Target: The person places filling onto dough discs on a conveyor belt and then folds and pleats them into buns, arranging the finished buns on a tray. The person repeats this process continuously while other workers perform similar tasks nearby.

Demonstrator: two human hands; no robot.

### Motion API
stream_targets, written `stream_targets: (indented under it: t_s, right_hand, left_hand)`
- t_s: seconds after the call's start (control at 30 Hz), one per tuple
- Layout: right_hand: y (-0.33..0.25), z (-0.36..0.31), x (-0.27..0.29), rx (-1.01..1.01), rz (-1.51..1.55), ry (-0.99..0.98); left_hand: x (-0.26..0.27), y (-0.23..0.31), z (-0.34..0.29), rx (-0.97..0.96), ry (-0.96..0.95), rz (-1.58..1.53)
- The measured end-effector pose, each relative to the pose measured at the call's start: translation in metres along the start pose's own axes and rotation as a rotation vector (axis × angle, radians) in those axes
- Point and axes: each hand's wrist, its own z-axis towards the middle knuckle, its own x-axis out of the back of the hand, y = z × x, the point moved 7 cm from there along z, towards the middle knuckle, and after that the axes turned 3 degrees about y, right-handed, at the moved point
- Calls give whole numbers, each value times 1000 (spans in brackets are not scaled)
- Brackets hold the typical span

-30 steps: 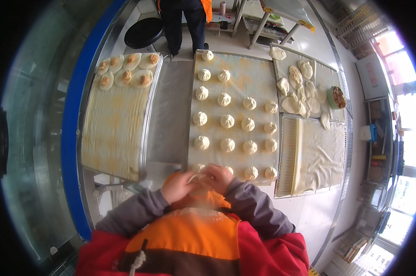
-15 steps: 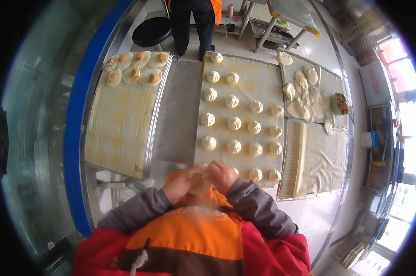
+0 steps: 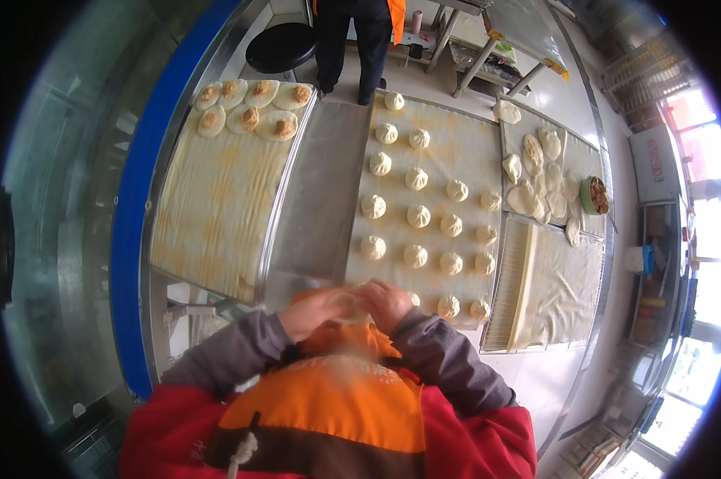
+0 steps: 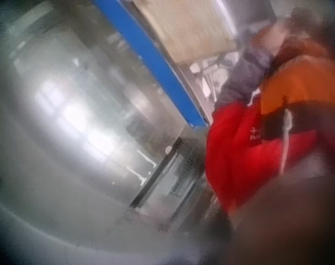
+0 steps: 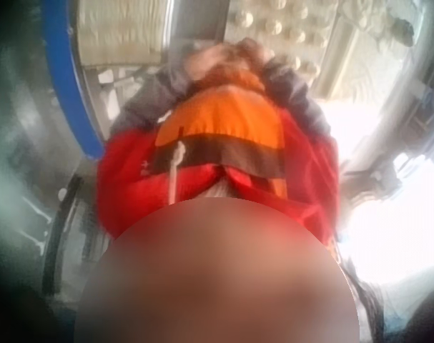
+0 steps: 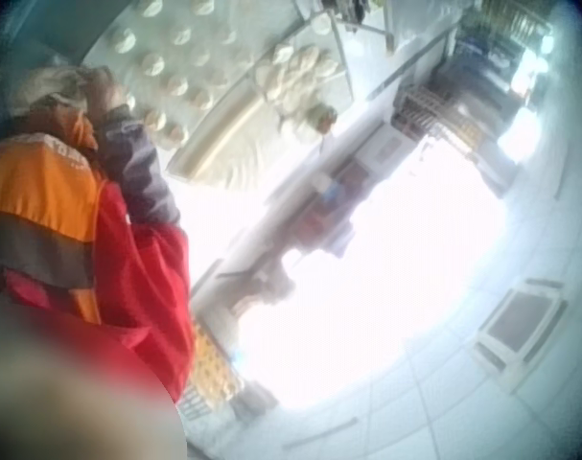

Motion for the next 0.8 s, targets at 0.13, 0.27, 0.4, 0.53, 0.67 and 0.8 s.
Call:
stream_targets:
  t_s: [0.13, 0.27, 0.4, 0.53, 0.67, 0.8]
  right_hand:
    - [-5, 2, 1, 39, 10, 28]
    - [-13, 7, 2, 17, 48, 9]
    - [-31, 7, 0, 222, -36, -48]
    - [-12, 13, 0, 25, 60, -14]
    - [-15, 18, -2, 148, -74, -4]
    - [-16, 17, 1, 142, 33, 30]
  left_hand:
    - [2, -3, -2, -173, 159, 224]
    - [0, 1, -3, -395, 130, 489]
    - [8, -9, 10, -49, -48, 490]
    - [2, 23, 11, -424, 0, 418]
    - [20, -9, 7, -148, 246, 14]
    - [8, 14, -1, -581, 275, 548]
